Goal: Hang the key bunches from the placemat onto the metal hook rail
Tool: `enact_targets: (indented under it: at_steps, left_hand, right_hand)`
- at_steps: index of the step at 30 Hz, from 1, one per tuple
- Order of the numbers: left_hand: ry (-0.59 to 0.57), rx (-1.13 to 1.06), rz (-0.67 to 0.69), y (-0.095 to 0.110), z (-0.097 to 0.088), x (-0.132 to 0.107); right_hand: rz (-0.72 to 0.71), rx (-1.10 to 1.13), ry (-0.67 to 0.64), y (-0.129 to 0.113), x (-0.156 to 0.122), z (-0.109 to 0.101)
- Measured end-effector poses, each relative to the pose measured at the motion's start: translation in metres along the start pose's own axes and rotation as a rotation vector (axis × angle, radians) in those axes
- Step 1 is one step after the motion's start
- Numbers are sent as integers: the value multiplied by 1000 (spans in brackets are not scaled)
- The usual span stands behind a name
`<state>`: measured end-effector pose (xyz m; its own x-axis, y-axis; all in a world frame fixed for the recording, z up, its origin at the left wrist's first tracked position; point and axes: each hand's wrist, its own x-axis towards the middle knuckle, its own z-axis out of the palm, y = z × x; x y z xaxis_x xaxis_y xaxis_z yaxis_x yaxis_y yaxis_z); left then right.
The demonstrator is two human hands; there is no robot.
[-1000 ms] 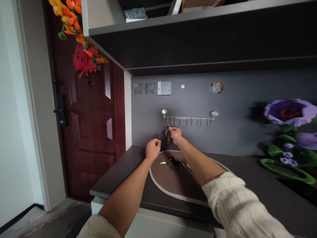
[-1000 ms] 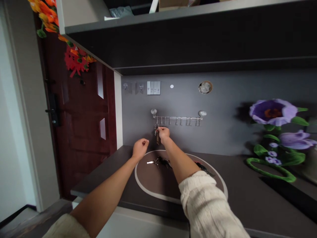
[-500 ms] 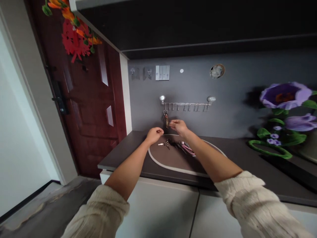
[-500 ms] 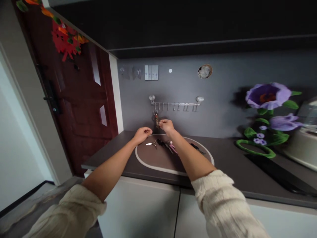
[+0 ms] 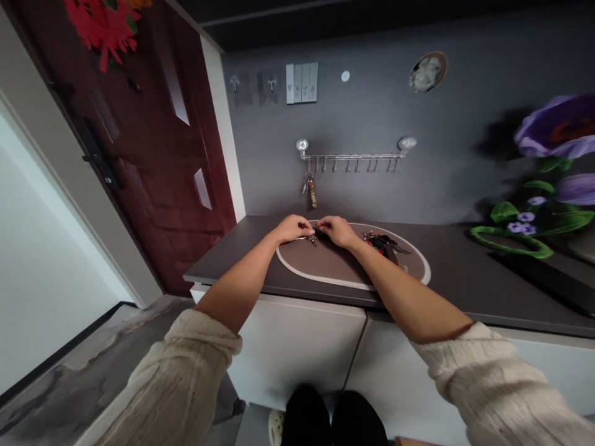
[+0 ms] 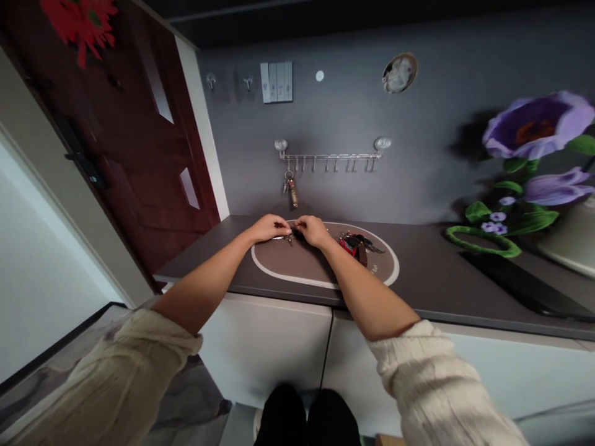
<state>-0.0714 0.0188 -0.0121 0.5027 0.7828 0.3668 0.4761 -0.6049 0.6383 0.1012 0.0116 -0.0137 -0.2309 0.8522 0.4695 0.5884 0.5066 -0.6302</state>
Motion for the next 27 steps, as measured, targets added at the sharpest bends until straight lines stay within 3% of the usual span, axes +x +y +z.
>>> enact_targets:
  at_steps: [11, 27]
  left_hand:
    - [-2, 57, -16, 4, 0, -1]
    - [125, -123, -55, 8, -4, 1]
  right_hand:
    - [-100, -247, -95, 3, -1, 3]
    - [-86, -179, -93, 2, 0, 2]
